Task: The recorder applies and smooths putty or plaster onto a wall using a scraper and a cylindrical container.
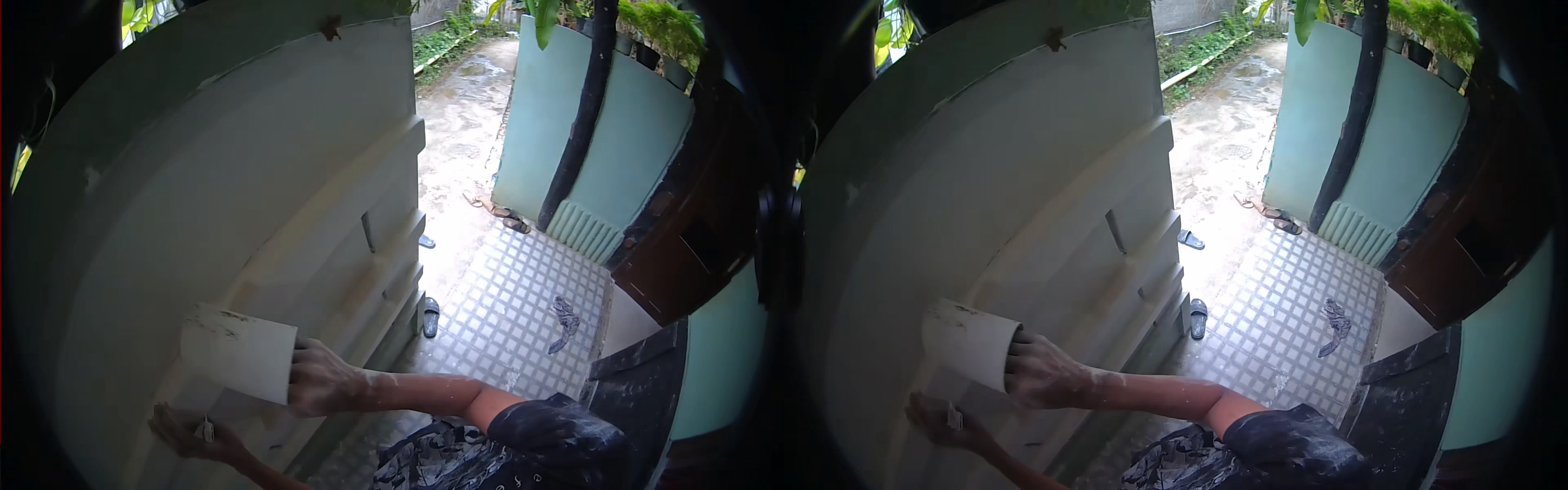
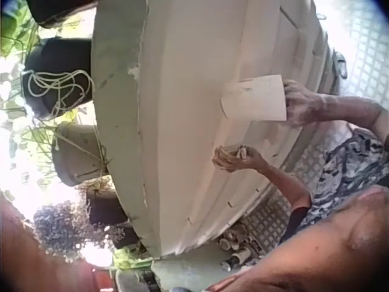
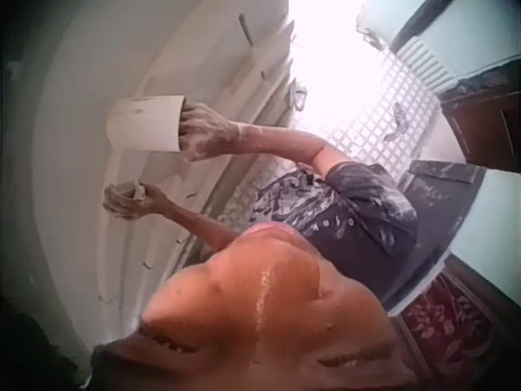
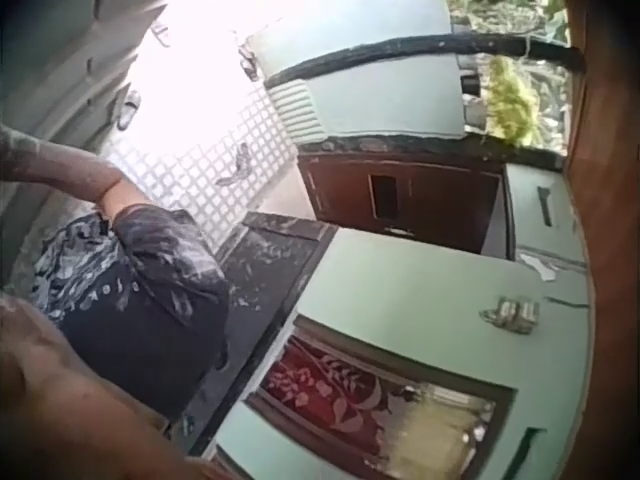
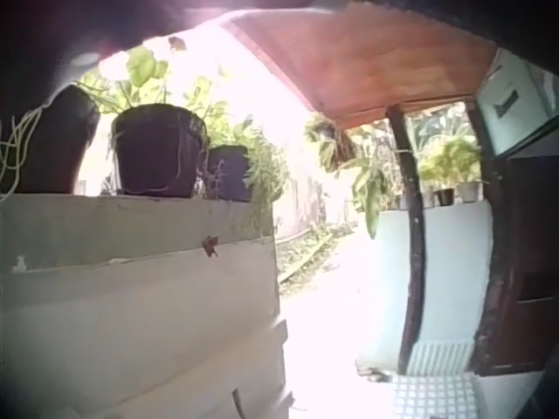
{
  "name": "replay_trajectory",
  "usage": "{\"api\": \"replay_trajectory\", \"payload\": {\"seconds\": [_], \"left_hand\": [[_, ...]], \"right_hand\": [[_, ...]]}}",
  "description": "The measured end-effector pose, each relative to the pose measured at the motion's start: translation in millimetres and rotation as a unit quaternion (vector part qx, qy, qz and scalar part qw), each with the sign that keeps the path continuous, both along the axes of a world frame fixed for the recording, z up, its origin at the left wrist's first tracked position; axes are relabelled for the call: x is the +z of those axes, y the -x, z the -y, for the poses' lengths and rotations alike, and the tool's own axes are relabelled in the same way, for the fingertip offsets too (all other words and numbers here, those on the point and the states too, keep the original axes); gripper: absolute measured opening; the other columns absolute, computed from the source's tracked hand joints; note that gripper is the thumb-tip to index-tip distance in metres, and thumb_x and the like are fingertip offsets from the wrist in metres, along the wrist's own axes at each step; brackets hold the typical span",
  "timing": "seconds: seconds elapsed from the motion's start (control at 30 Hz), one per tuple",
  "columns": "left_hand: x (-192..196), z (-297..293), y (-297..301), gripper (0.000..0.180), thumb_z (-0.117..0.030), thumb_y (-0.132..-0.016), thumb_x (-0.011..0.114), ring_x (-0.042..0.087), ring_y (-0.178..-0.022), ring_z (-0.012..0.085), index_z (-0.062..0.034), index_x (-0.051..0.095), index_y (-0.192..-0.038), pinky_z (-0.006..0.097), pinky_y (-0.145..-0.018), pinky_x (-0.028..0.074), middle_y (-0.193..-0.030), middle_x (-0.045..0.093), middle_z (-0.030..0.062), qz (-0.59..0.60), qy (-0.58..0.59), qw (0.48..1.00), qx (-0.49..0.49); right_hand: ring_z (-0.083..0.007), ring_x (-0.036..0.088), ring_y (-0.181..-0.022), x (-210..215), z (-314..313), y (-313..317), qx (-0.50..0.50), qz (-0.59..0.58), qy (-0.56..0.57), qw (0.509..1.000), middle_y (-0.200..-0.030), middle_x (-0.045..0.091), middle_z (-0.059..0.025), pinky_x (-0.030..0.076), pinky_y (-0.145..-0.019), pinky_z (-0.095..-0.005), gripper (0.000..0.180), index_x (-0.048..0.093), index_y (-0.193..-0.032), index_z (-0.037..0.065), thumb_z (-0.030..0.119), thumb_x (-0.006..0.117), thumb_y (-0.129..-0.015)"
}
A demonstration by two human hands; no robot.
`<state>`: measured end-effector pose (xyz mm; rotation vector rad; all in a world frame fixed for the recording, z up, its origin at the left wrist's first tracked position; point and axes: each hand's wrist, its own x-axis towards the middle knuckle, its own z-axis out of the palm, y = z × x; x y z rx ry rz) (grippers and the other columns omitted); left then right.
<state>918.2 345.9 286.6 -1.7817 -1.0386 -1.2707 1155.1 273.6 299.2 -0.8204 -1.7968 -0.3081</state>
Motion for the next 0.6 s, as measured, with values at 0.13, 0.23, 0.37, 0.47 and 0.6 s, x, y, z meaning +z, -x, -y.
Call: {"api": "replay_trajectory", "payload": {"seconds": [0.13,0.23,0.37,0.47,0.6], "left_hand": [[-7.7,-6.6,15.2,0.045,-0.035,-0.096,0.039,0.046,-0.117,0.0423,0.0006,0.047,-0.121,0.053,-0.098,0.036,-0.12,0.054,0.0197,-0.028,-0.059,0.997,-0.044],[-16.1,-18.6,26.3,0.043,-0.033,-0.096,0.038,0.045,-0.118,0.0422,0.001,0.046,-0.121,0.053,-0.099,0.036,-0.121,0.053,0.0209,-0.053,-0.065,0.993,-0.082],[-12.0,-11.8,15.6,0.042,-0.032,-0.097,0.036,0.045,-0.117,0.0419,0.0013,0.05,-0.119,0.053,-0.099,0.035,-0.12,0.053,0.0217,-0.057,-0.072,0.995,-0.035],[-9.2,-4.0,15.9,0.056,-0.047,-0.094,0.038,0.044,-0.117,0.0425,-0.0022,0.042,-0.127,0.056,-0.098,0.035,-0.12,0.053,0.0176,-0.026,-0.014,0.999,0.036],[-8.4,-7.3,7.9,0.058,-0.048,-0.094,0.036,0.043,-0.119,0.0423,-0.0006,0.044,-0.126,0.056,-0.097,0.035,-0.121,0.052,0.018,-0.01,-0.021,0.999,0.026]], "right_hand": [[-0.03,0.059,-0.081,-18.4,-49.5,25.3,-0.077,-0.062,-0.021,0.995,-0.087,0.06,-0.012,0.048,-0.074,-0.0429,0.031,0.062,-0.082,0.002,0.01,0.063,-0.053],[-0.0317,0.059,-0.089,-24.5,-48.2,20.0,-0.132,-0.091,-0.095,0.983,-0.09,0.06,-0.0121,0.048,-0.078,-0.0421,0.031,0.062,-0.085,0.001,0.007,0.063,-0.055],[-0.0331,0.057,-0.093,-71.8,-39.5,26.4,-0.055,-0.115,0.018,0.992,-0.097,0.059,-0.0115,0.047,-0.079,-0.0434,0.036,0.061,-0.091,0.003,0.006,0.066,-0.056],[-0.033,0.057,-0.093,-84.6,-7.2,20.8,-0.047,-0.068,0.071,0.994,-0.096,0.06,-0.0119,0.047,-0.077,-0.0439,0.035,0.061,-0.093,0.002,0.008,0.064,-0.058],[-0.0329,0.058,-0.089,-127.1,39.8,19.2,0.006,-0.011,0.233,0.972,-0.093,0.06,-0.014,0.047,-0.076,-0.0432,0.029,0.059,-0.091,0.001,0.012,0.062,-0.064]]}}
